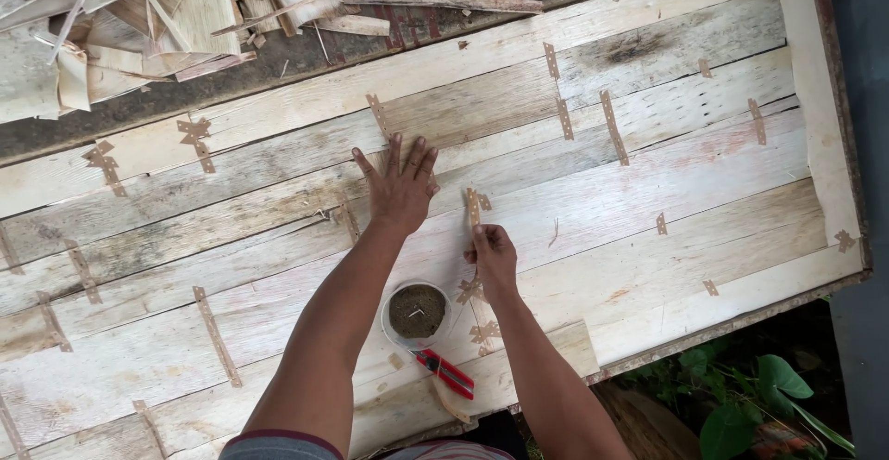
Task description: The person uses a utility knife to cut a thin wooden strip, then places it on a wooden board. They pick up and move several pieces of wood, then unroll and measure a strip of veneer tape with a measuring tape, aligning it on the board.
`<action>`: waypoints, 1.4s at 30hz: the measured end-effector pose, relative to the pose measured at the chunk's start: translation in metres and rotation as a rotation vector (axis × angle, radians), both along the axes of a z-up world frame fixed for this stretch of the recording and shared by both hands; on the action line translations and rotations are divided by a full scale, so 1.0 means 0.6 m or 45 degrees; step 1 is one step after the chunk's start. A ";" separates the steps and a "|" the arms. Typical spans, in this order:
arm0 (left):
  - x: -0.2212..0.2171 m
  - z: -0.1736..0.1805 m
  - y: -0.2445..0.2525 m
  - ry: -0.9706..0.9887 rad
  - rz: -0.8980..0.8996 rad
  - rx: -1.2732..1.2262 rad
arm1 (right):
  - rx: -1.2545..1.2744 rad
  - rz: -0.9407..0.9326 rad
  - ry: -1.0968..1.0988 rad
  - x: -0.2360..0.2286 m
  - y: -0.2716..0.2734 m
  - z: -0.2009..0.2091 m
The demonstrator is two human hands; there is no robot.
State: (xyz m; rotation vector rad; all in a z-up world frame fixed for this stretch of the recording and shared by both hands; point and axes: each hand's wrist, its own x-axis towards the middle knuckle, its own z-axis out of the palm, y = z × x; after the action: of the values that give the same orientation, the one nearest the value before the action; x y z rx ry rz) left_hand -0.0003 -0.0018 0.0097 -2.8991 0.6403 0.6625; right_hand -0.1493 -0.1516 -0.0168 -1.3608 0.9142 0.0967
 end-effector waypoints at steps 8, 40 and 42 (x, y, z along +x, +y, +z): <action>-0.036 0.030 -0.007 -0.008 -0.061 -0.017 | 0.025 -0.023 -0.095 -0.017 -0.002 0.023; -0.311 0.064 0.156 0.740 0.702 -1.474 | 0.143 0.257 -0.087 -0.269 0.131 0.125; -0.317 0.047 0.156 0.619 0.751 -1.338 | 0.142 0.227 -0.067 -0.278 0.133 0.123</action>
State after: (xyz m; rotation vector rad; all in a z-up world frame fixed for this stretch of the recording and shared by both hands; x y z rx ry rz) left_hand -0.1903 0.0918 0.0380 -3.9883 0.1191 1.5112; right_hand -0.3161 -0.0718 0.0568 -1.3327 0.7316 0.2439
